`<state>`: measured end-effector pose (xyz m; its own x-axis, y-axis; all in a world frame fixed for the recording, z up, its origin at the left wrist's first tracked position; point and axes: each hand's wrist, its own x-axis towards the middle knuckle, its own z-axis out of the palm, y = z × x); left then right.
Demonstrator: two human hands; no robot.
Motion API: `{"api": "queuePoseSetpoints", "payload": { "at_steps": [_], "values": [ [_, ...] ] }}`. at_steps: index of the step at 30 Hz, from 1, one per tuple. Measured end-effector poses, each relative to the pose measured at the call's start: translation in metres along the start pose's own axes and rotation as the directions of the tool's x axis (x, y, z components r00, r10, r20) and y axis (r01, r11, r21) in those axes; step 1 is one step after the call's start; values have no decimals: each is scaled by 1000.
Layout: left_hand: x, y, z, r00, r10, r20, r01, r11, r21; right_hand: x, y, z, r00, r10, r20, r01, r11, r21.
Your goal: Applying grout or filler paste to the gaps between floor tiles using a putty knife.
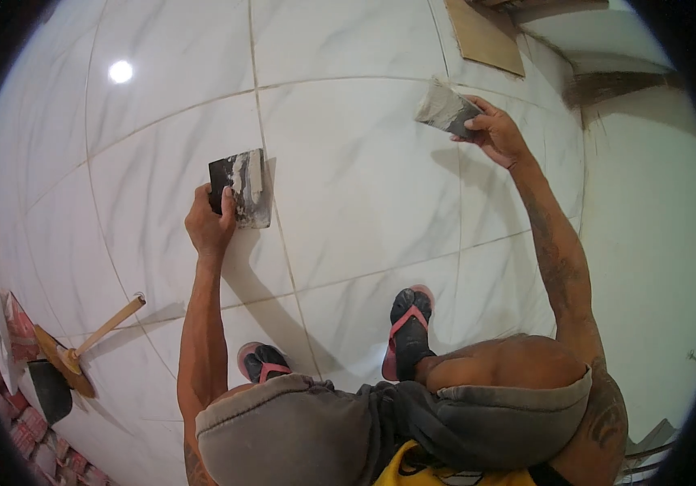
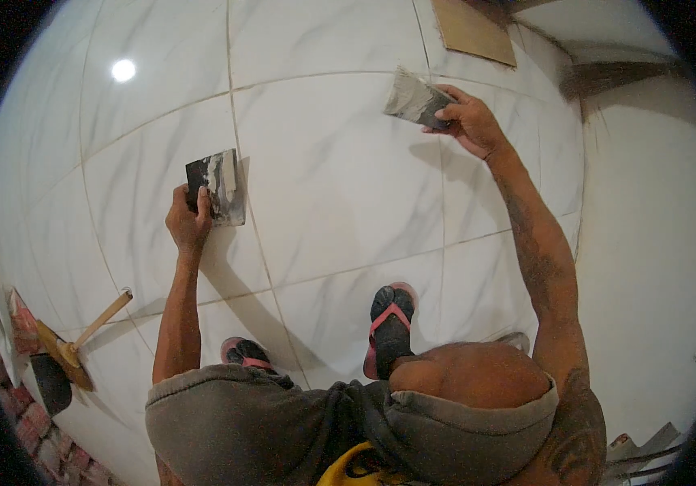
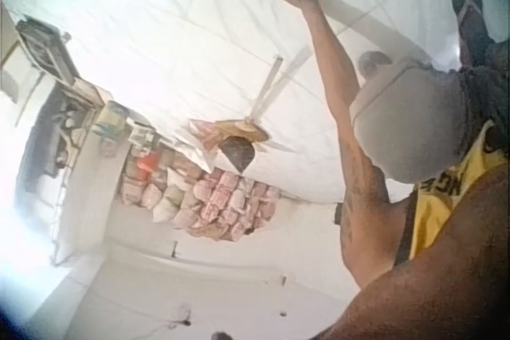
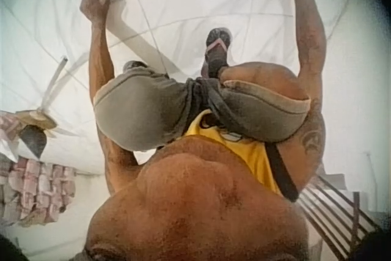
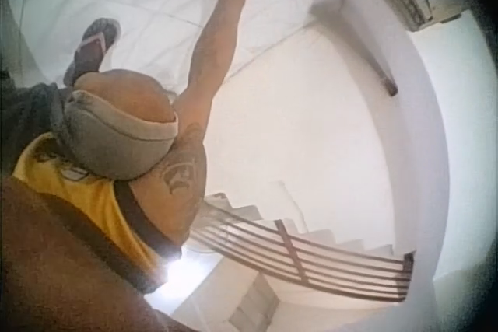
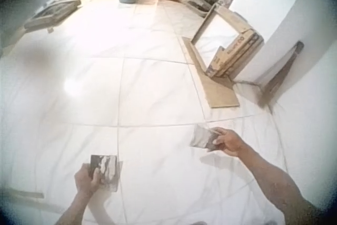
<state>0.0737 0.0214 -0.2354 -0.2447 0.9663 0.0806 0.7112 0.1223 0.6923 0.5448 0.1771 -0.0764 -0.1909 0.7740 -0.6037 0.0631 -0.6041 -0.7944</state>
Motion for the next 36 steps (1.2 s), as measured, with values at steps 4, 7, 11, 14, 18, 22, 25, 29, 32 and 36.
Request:
{"api": "queuePoseSetpoints", "payload": {
  "at_steps": [4, 7, 11, 14, 18, 22, 25, 29, 32, 36],
  "values": [
    [4, 9, -2, 1000, -20, 16, 20, 1000, -1, -31, 24, 19, 999, 37, -29, -28, 963, 267],
    [5, 8, 0, 999, -21, 29, 20, 999, 30, -54, 43, 34, 999, 45, 23, -50, 932, 359],
    [7, 17, -8, 986, -116, 123, 116, 993, 10, -83, 64, 61, 989, 43, 141, -106, 872, 477],
    [2, 17, -23, 941, -238, 242, 316, 875, -367, -92, 69, 71, 975, 48, 215, -160, 824, 544],
    [-27, 57, -50, 849, -354, 393, 472, 842, -263, -117, 71, 64, 983, 109, 146, -175, 789, 589],
    [-56, 60, -87, 872, -358, 333, 445, 864, -236, -129, 75, 47, 989, 143, 32, -127, 728, 674],
    [-80, 10, -137, 839, -491, 234, 542, 788, -290, -132, 47, 51, 986, 153, -59, -78, 754, 652],
    [-67, 69, -189, 656, -753, 51, 744, 635, -208, -120, 62, -4, 988, 133, 73, -152, 840, 521],
    [-80, 86, -217, 664, -747, -38, 732, 659, -175, -119, 46, -11, 993, -95, -71, 112, 949, 296],
    [-97, 101, -277, 693, -696, -191, 691, 716, -99, -113, 13, -5, 984, 141, -111, -60, 843, 534]
  ]
}}
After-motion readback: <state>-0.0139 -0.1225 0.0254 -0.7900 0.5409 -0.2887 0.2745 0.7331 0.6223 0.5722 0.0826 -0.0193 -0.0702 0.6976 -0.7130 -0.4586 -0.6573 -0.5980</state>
